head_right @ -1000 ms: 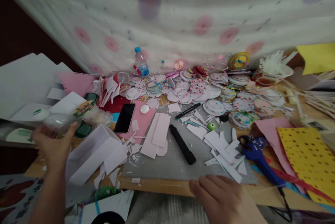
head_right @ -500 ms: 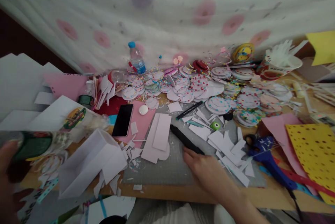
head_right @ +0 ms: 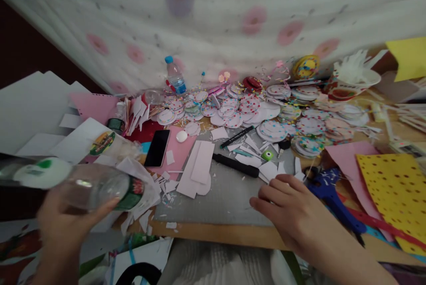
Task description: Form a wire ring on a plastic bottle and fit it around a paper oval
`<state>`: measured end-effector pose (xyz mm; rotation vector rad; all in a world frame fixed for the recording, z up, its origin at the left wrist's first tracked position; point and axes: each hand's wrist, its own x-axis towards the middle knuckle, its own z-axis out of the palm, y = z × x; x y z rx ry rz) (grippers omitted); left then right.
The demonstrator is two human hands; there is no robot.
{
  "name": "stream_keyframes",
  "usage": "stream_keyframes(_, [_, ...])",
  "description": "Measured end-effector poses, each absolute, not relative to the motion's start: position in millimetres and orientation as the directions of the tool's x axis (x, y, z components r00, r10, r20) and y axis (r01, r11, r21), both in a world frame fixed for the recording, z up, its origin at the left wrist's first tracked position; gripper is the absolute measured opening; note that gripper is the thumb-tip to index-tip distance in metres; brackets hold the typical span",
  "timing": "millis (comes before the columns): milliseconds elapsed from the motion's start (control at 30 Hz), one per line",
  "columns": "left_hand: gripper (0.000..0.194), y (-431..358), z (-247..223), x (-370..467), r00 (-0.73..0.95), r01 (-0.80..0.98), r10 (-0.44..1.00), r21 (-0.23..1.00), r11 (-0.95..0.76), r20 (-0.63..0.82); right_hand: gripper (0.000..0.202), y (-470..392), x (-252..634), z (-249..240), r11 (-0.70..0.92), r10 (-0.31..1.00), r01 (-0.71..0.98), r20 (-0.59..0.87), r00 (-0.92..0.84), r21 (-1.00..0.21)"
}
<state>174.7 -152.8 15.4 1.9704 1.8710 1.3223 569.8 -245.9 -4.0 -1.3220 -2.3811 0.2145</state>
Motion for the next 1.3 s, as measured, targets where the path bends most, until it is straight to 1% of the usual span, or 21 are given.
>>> stream_keyframes(67, [0.054, -156, 10, 200, -0.042, 0.710, 0.919, 0.658, -0.249, 0.393, 0.034, -259, 577, -1, 0.553, 0.825, 0.778, 0.325, -0.462, -0.298])
stream_keyframes(133, [0.053, -161, 5, 225, 0.075, 0.652, 0.950, 0.706, -0.277, 0.304, 0.031, -270, 582, -2, 0.566, 0.809, 0.775, 0.367, -0.458, -0.280])
stream_keyframes(200, [0.055, -166, -3, 248, 0.206, 0.548, 0.954, 0.783, -0.296, 0.217, 0.028, -280, 585, -4, 0.577, 0.793, 0.770, 0.412, -0.449, -0.271])
stream_keyframes(267, [0.056, -169, -10, 269, 0.331, 0.446, 0.923, 0.830, -0.334, 0.194, 0.025, -286, 586, -6, 0.567, 0.790, 0.783, 0.437, -0.430, -0.255])
stream_keyframes(333, [0.059, -171, -17, 287, 0.423, 0.424, 0.882, 0.814, -0.397, 0.209, 0.022, -291, 588, -7, 0.536, 0.802, 0.812, 0.439, -0.404, -0.231])
stream_keyframes(400, [0.065, -172, -21, 299, 0.481, 0.414, 0.840, 0.779, -0.470, 0.251, 0.021, -294, 591, -7, 0.511, 0.812, 0.833, 0.439, -0.385, -0.213])
stream_keyframes(567, [0.071, -179, -24, 315, 0.503, 0.365, 0.793, 0.747, -0.555, 0.344, 0.019, -299, 593, -6, 0.487, 0.821, 0.843, 0.450, -0.352, -0.228])
stream_keyframes(633, [0.074, -183, -25, 318, 0.523, 0.369, 0.780, 0.734, -0.571, 0.344, 0.017, -300, 590, -6, 0.483, 0.821, 0.841, 0.461, -0.337, -0.244])
stream_keyframes(700, [0.079, -184, -24, 318, 0.564, 0.371, 0.766, 0.735, -0.568, 0.308, 0.016, -298, 588, -5, 0.480, 0.825, 0.838, 0.457, -0.332, -0.258])
stream_keyframes(800, [0.082, -178, -20, 306, 0.657, 0.325, 0.720, 0.777, -0.539, 0.224, 0.016, -294, 586, -7, 0.486, 0.823, 0.833, 0.460, -0.334, -0.265])
stream_keyframes(867, [0.077, -172, -16, 288, 0.704, 0.268, 0.685, 0.823, -0.501, 0.189, 0.013, -291, 587, -10, 0.499, 0.809, 0.827, 0.481, -0.338, -0.258])
stream_keyframes(933, [0.067, -171, -12, 265, 0.709, 0.245, 0.691, 0.869, -0.430, 0.141, 0.012, -290, 588, -14, 0.499, 0.802, 0.829, 0.497, -0.332, -0.252])
stream_keyframes(1067, [0.036, -189, -3, 225, 0.718, 0.351, 0.690, 0.901, -0.255, -0.085, 0.012, -290, 587, -16, 0.473, 0.817, 0.841, 0.488, -0.307, -0.262])
stream_keyframes(1133, [0.027, -204, -3, 215, 0.732, 0.358, 0.664, 0.915, -0.188, -0.151, 0.012, -288, 584, -14, 0.479, 0.815, 0.840, 0.486, -0.317, -0.256])
stream_keyframes(1200, [0.026, -216, -6, 210, 0.757, 0.289, 0.638, 0.948, -0.132, -0.142, 0.012, -286, 581, -10, 0.488, 0.811, 0.840, 0.480, -0.335, -0.238])
stream_keyframes(1300, [0.035, -226, -16, 210, 0.757, 0.089, 0.652, 0.995, -0.050, -0.035, 0.012, -281, 579, -7, 0.506, 0.790, 0.837, 0.501, -0.353, -0.208])
